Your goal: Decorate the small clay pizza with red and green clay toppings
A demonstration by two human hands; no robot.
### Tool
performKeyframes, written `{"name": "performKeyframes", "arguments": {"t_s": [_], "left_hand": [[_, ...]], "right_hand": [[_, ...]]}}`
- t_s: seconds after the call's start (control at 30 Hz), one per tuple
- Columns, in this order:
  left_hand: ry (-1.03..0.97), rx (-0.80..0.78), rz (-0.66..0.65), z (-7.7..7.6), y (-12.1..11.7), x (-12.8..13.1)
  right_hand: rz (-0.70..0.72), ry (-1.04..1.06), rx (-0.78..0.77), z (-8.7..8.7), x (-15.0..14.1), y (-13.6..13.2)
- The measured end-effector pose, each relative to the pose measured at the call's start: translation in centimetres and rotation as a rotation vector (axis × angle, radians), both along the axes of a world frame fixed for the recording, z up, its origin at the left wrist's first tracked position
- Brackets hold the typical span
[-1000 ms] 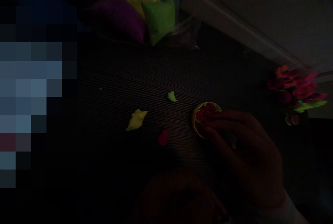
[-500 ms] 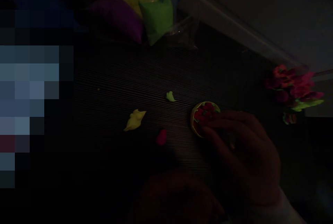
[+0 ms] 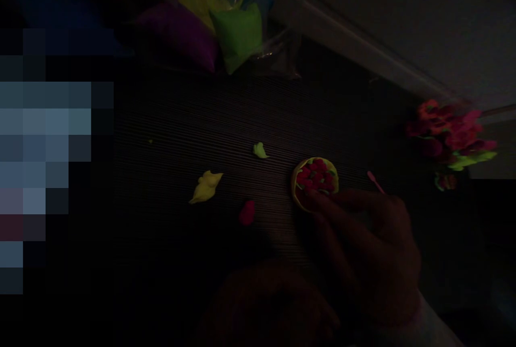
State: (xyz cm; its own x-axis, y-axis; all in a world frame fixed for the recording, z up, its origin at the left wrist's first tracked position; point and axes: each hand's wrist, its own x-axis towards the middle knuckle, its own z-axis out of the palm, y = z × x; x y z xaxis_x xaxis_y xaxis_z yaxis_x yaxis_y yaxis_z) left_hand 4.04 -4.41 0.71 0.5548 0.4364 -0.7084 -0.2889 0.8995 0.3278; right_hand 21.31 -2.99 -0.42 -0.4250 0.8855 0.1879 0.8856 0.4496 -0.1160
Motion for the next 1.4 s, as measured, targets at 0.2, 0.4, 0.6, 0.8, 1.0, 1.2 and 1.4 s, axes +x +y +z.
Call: {"name": "performKeyframes", "arguments": {"t_s": [0.2, 0.4, 0.6, 0.8, 1.0, 1.2, 1.4], "left_hand": [[0.035, -0.022, -0.028, 0.2, 0.0, 0.1], [-0.013, 0.159, -0.041, -1.4, -1.4, 0.3], [0.532, 0.730, -0.071, -1.2, -1.8, -0.5], [1.246, 1.266, -0.039, -2.9, -0.6, -1.4], [1.173, 1.263, -0.055, -2.3, -0.3, -0.8], [0.905, 1.208, -0.058, -1.0, -2.1, -0.3], [0.732, 1.100, 0.043, -1.7, -2.5, -0.3]], "right_hand": [[-0.025, 0.108, -0.035, 1.4, 0.3, -1.4], [-0.158, 0.214, -0.141, 2.2, 0.9, -5.1], [-0.171, 0.397, -0.120, -0.1, 0.3, -6.9], [-0.240, 0.605, -0.100, -1.6, -0.2, -6.9], [-0.243, 0.752, -0.147, -1.8, -0.2, -6.9], [-0.208, 0.842, -0.198, -1.6, -2.1, -6.4], [-0.154, 0.938, -0.273, -1.4, -3.9, -5.8]]}}
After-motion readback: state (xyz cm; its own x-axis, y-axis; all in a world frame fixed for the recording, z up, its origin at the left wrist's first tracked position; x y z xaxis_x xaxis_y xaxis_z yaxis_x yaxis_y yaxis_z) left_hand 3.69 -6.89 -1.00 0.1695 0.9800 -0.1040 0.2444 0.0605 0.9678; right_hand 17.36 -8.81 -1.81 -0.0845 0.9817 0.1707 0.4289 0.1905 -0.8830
